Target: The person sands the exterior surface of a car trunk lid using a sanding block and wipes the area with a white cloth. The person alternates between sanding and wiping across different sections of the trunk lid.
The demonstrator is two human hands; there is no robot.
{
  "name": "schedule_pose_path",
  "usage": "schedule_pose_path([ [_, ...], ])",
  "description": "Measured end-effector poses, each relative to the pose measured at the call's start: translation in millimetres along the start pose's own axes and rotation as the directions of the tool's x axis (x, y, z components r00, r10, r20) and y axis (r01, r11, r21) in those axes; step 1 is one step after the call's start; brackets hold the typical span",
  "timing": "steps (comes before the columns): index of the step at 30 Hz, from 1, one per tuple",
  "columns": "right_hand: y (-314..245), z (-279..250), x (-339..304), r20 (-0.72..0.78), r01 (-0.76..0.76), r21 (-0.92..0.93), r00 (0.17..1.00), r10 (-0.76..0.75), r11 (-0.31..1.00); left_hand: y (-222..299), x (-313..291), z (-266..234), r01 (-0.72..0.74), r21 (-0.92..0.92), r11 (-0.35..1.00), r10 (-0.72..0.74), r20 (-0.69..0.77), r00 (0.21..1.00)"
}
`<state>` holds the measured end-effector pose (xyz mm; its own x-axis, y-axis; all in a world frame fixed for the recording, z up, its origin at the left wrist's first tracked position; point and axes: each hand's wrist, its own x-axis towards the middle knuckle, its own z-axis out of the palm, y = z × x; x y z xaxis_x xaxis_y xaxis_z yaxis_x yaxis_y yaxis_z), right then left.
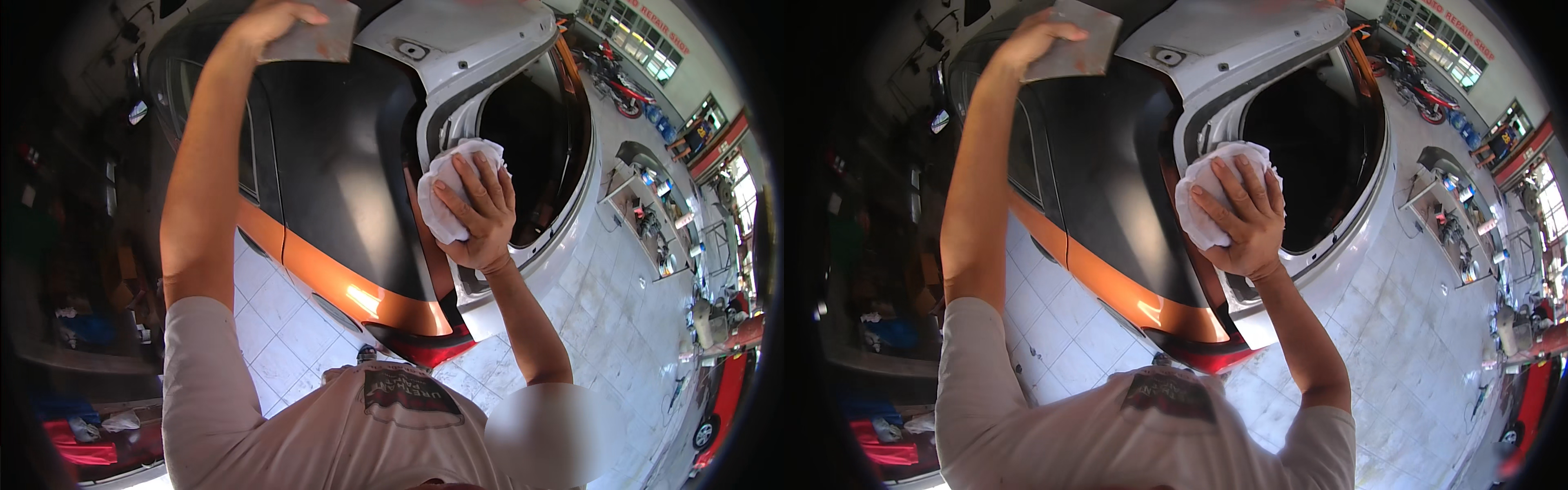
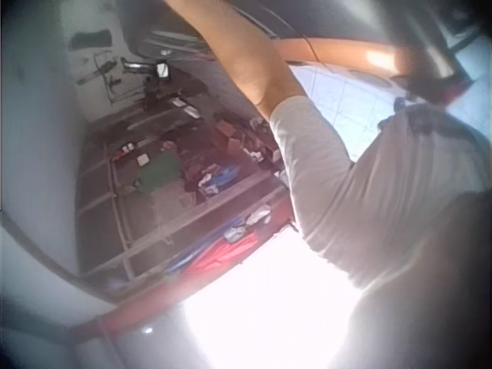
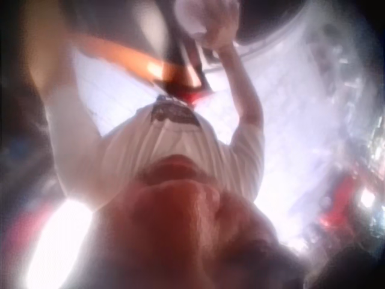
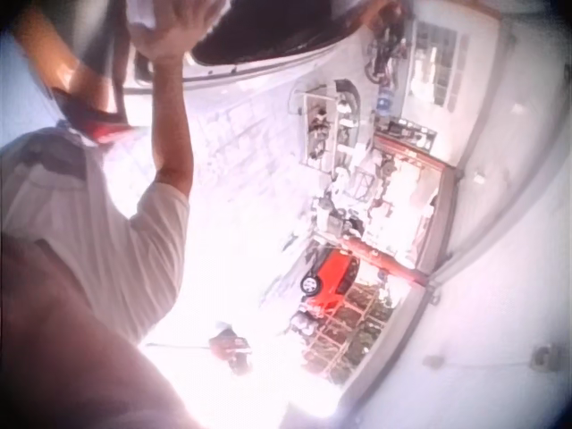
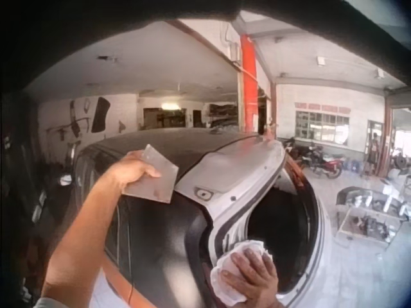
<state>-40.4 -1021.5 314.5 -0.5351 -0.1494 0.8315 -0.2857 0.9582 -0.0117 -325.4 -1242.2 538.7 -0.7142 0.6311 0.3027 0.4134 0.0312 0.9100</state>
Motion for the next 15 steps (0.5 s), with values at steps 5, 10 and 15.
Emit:
schedule_pose_path([
  [5, 5.2, 0.6, -1.3, -0.016, -0.002, 0.027, 1.000, 0.003, 1.000, 20.0, -0.1, 40.3, 0.149, 0.229, 0.962, -0.139, -0.058, 0.989],
  [10, -1.7, 0.6, 3.2, -0.007, -0.010, 0.001, 1.000, 0.010, 1.000, 4.4, 5.4, 32.8, -0.093, 0.324, 0.942, 0.103, -0.012, 0.995],
  [15, 1.9, 5.5, -3.4, -0.024, 0.024, -0.001, 0.999, -0.024, 1.000, -16.6, 3.9, -29.0, 0.060, 0.213, 0.975, -0.072, 0.047, 0.996],
])
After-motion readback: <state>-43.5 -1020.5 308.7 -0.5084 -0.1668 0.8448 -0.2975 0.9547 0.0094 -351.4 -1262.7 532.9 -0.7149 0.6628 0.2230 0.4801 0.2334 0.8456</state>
